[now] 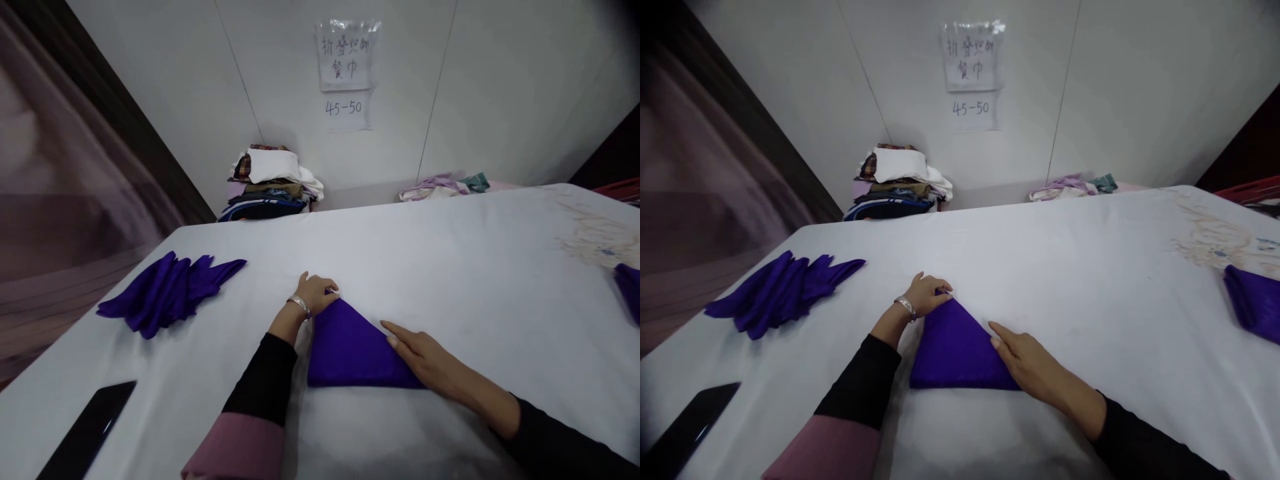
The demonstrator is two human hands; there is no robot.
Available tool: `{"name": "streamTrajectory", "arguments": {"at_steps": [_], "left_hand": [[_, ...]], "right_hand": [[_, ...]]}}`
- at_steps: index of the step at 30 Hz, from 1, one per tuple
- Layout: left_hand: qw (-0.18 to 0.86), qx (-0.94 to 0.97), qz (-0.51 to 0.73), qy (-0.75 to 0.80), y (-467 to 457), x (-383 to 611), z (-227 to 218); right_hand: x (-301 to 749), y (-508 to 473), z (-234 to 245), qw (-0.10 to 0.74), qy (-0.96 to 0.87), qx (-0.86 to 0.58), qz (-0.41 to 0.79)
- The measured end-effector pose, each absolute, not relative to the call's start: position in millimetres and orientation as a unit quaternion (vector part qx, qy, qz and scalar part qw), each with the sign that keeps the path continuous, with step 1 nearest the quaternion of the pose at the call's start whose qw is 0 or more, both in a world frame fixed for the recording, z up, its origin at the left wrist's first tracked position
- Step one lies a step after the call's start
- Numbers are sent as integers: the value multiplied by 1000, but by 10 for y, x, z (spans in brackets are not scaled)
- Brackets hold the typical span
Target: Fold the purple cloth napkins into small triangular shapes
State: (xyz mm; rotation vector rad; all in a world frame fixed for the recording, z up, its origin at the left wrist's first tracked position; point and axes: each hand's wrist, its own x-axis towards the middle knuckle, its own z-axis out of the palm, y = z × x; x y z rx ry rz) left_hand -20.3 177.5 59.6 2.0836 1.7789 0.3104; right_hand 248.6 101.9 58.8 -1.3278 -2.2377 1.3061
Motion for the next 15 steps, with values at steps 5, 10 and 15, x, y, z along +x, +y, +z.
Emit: {"name": "streamTrajectory", "arguments": {"at_steps": [5,10,15], "left_hand": [[175,742,109,638,1792,-204,521],[155,736,124,647,1787,-244,463],[123,740,147,645,1800,-282,382]], "right_hand": [[2523,941,554,85,-777,-479,400],[2548,880,559,60,-789,-500,354],[2632,795,525,67,-781,-515,347]]}}
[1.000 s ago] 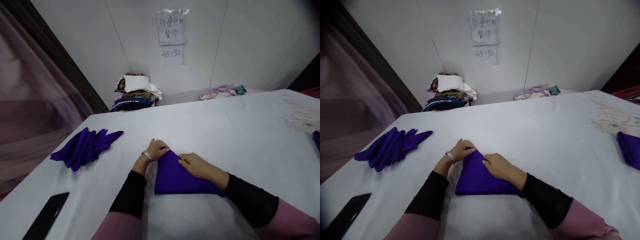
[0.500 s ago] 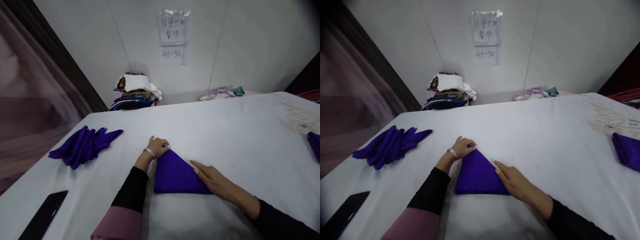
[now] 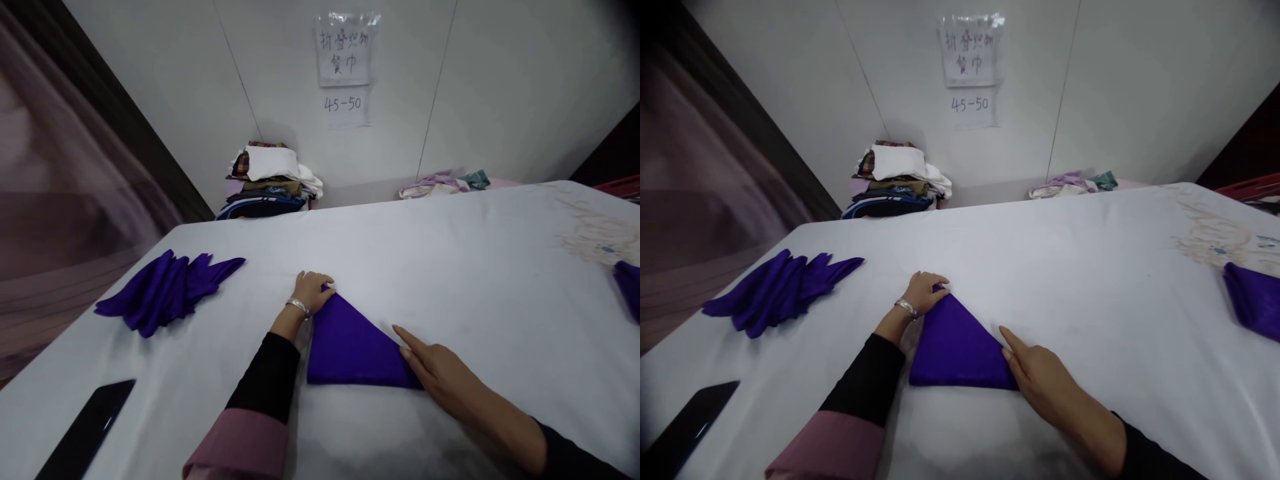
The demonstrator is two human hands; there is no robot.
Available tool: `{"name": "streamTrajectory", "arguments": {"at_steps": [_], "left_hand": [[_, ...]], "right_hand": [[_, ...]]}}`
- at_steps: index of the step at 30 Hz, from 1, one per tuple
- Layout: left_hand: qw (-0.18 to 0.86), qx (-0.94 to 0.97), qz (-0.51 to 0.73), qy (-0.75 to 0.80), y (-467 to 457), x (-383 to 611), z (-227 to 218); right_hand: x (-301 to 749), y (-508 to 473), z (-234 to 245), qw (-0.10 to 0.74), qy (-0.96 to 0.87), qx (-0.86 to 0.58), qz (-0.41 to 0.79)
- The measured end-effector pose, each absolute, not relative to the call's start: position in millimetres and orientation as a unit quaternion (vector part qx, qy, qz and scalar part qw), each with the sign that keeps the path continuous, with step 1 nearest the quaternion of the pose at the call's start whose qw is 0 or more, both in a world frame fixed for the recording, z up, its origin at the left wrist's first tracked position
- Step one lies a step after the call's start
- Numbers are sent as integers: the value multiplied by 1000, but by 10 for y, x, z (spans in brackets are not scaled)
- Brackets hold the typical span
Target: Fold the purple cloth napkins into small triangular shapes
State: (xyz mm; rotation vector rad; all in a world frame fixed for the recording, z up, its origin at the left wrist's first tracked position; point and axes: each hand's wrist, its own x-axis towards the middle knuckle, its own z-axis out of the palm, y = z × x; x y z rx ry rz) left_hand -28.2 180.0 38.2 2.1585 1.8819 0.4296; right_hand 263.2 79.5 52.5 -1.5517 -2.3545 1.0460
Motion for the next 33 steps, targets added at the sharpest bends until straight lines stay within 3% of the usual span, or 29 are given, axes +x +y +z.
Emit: {"name": "streamTrajectory", "arguments": {"at_steps": [16,27,33], "left_hand": [[36,756,210,619,1534,-62,415],[92,807,48,581,1147,318,250],[70,809,46,581,1182,294,205]], "right_hand": [[2970,519,426,170,-754,-528,352],[3167,567,489,207,-760,-521,328],[3345,484,451,284,-663,-526,451]]}}
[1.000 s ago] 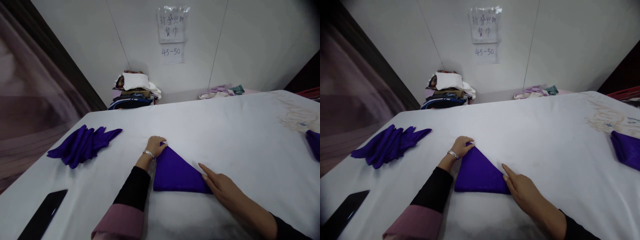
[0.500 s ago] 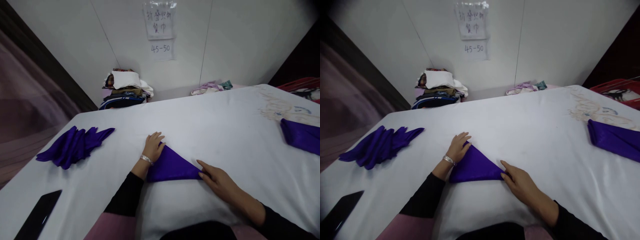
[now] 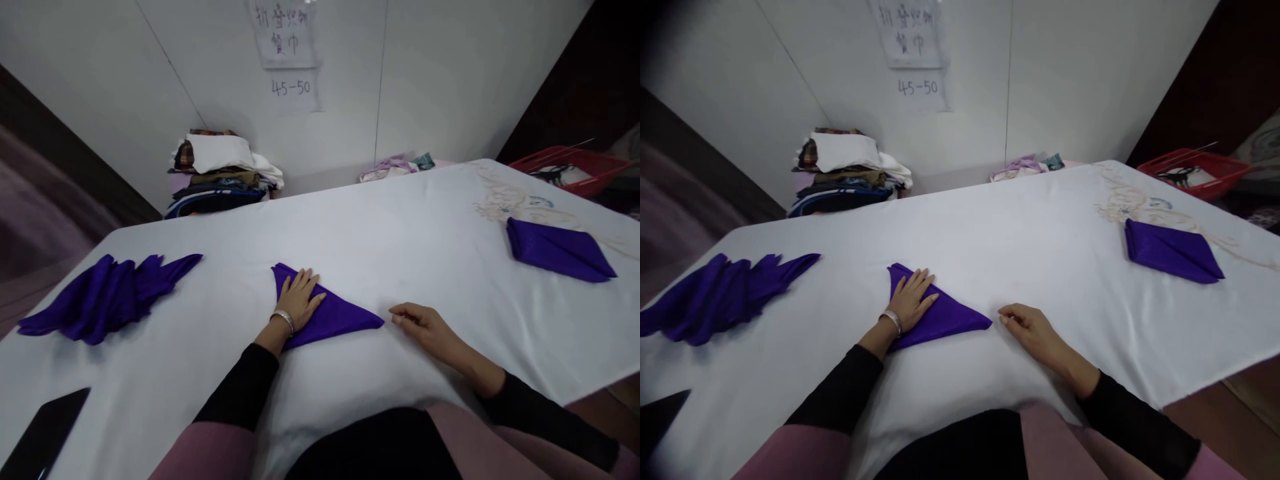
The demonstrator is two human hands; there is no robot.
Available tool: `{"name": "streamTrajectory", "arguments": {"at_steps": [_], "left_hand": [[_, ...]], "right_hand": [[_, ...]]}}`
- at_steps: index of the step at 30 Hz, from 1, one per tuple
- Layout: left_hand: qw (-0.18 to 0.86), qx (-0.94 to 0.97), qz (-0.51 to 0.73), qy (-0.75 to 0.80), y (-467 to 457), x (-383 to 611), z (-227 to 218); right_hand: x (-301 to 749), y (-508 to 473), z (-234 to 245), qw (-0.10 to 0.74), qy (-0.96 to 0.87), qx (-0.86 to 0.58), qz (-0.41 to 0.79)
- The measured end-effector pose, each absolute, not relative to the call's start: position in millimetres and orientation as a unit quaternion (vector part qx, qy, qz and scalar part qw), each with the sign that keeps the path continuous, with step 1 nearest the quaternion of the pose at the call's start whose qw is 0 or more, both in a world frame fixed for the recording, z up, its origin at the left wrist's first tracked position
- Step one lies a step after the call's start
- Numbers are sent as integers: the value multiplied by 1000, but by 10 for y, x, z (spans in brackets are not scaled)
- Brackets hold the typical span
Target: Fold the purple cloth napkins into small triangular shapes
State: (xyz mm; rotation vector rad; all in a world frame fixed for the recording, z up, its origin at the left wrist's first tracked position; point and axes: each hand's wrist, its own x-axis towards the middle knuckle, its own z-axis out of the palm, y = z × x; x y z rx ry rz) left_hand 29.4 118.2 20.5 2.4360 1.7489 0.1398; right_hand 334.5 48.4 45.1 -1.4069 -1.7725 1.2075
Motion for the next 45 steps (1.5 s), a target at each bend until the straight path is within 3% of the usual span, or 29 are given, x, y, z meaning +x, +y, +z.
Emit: {"name": "streamTrajectory", "arguments": {"at_steps": [6,11,14,17,20,23,45], "left_hand": [[64,798,78,594,1164,292,204],[50,797,117,591,1156,276,191],[33,806,135,575,1159,255,229],[15,829,140,541,1157,222,314],[17,850,129,510,1138,189,389],[28,858,123,498,1112,170,403],[47,840,121,527,1143,173,240]], "right_hand": [[3242,501,442,252,-570,-492,608],[3132,589,445,205,-542,-471,666],[3072,573,430,212,-578,-474,630],[3044,467,465,213,-696,-460,508],[3050,319,526,173,-818,-412,363],[3063,210,547,131,-854,-402,304],[3089,190,569,98,-781,-503,357]]}}
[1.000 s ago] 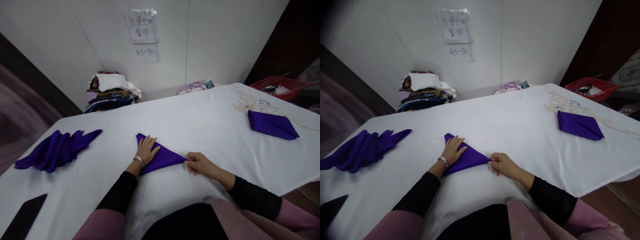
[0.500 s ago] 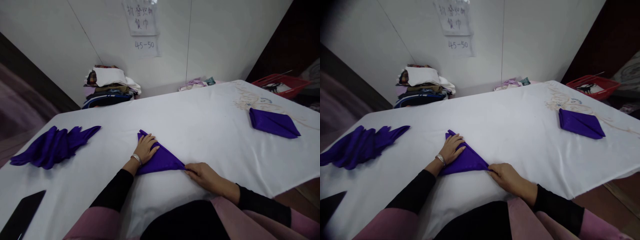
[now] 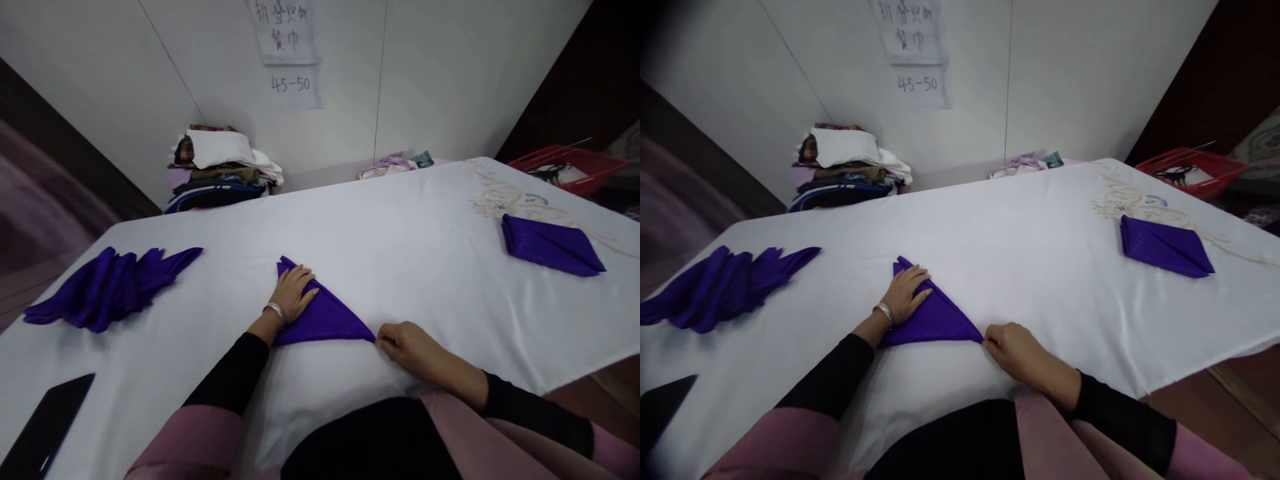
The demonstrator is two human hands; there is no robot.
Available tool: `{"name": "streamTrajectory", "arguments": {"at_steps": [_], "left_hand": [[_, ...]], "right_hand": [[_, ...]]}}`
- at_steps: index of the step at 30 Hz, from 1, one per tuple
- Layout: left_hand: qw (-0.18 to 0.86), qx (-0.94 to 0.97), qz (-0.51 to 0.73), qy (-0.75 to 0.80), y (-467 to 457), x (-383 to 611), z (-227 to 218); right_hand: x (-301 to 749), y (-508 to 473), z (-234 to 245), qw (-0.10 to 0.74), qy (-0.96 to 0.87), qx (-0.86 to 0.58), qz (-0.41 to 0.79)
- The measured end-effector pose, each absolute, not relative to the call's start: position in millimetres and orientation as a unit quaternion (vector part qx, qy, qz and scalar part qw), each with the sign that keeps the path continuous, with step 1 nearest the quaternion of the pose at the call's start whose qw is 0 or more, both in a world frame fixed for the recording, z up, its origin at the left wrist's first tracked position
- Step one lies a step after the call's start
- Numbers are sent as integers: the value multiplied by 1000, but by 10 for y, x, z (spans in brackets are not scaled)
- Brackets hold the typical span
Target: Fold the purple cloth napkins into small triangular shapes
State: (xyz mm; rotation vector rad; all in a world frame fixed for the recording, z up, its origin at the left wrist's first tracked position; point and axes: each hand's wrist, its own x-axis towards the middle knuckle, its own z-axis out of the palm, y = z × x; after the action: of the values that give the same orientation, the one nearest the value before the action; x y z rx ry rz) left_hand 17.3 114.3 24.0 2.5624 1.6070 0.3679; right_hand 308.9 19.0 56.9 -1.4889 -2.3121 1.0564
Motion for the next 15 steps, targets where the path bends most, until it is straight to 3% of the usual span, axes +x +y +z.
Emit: {"name": "streamTrajectory", "arguments": {"at_steps": [9,15], "left_hand": [[51,840,124,527,1144,180,243],[50,840,127,525,1145,173,238]], "right_hand": [[3177,158,550,162,-711,-507,459],[3059,175,571,137,-735,-492,447]]}}
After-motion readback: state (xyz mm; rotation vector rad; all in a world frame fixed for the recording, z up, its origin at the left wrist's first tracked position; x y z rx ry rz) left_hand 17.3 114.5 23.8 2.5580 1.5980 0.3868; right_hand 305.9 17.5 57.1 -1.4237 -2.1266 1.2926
